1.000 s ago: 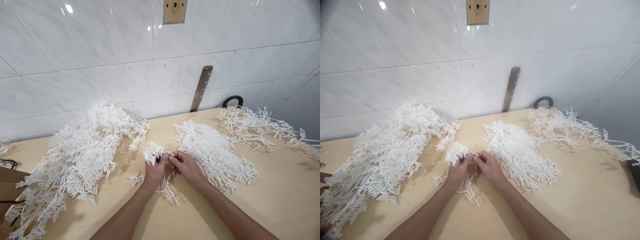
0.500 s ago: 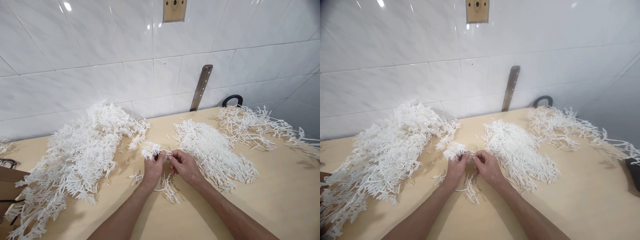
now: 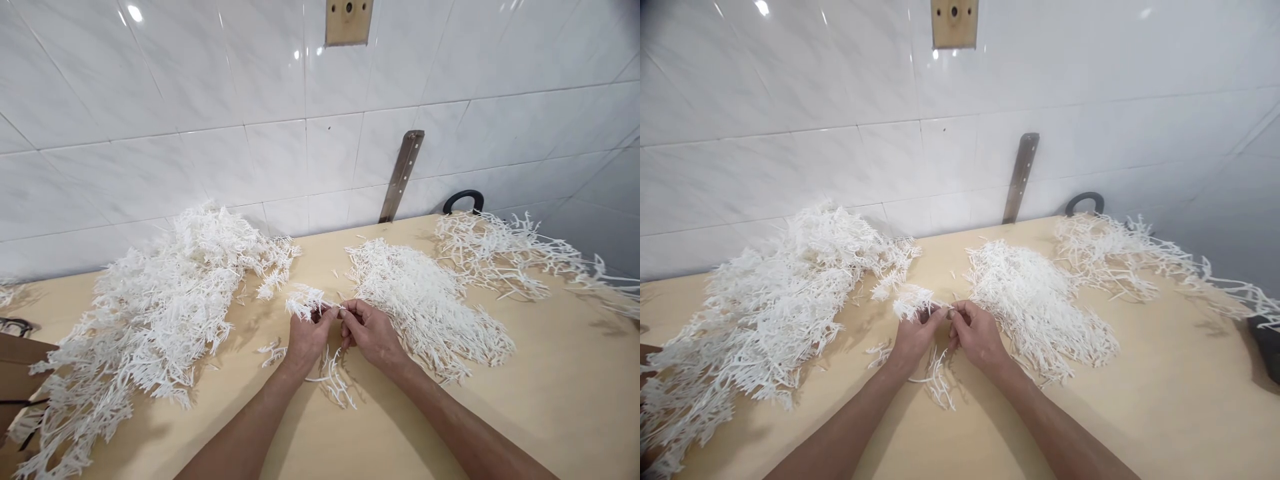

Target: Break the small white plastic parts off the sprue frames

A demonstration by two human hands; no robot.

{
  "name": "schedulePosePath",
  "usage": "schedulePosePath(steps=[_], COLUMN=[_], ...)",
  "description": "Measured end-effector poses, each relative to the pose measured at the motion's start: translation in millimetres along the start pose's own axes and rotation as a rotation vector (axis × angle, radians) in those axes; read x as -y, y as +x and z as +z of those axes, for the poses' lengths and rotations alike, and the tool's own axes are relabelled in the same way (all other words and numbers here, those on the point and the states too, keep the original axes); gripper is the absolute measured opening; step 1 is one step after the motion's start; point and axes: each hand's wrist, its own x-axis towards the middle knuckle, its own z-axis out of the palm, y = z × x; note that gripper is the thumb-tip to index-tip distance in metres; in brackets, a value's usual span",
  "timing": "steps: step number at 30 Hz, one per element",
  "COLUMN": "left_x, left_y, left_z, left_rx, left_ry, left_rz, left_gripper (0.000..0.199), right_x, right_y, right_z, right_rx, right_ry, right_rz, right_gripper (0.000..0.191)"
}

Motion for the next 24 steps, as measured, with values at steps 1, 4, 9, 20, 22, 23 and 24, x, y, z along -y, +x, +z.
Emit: schedulePosePath(steps=[1,4,9,20,22,23,24], left_x=[0,2,-4,-2,-1,-1,-1], left_y=[0,0,-6,-1,1,2,2], left_z=[0.1,1.7,6.7,-2.4,-3.4,-3.6,-3.6], left_rx=[0.0,-0.03,-0.084,-0.098,-0.093,-0.09,-0.081], left_ry=[-0.002,0.025,-0.01,-0.039,-0.055,-0.054,-0.051], left_rz=[-0.005,0.004,0.025,0.033,-0.015,-0.036,-0.054], left_gripper=[0.022,0.019,0.019,0.029,0.03,0.031,0.032], right_x=[0,0,-1,0,4,6,7], right_y=[0,-1,2,8,10,10,11], right_z=[0,2,5,-22,-32,-37,-42], right_rx=[-0.005,-0.033,-0.09,-0.361,-0.442,-0.487,-0.533], right_ry=[-0.002,-0.043,-0.143,-0.244,-0.317,-0.358,-0.399], right_rz=[-0.001,0.015,0.077,-0.036,-0.077,-0.099,-0.122], right_gripper=[0.019,0.018,0.011,0.02,0.023,0.024,0.027])
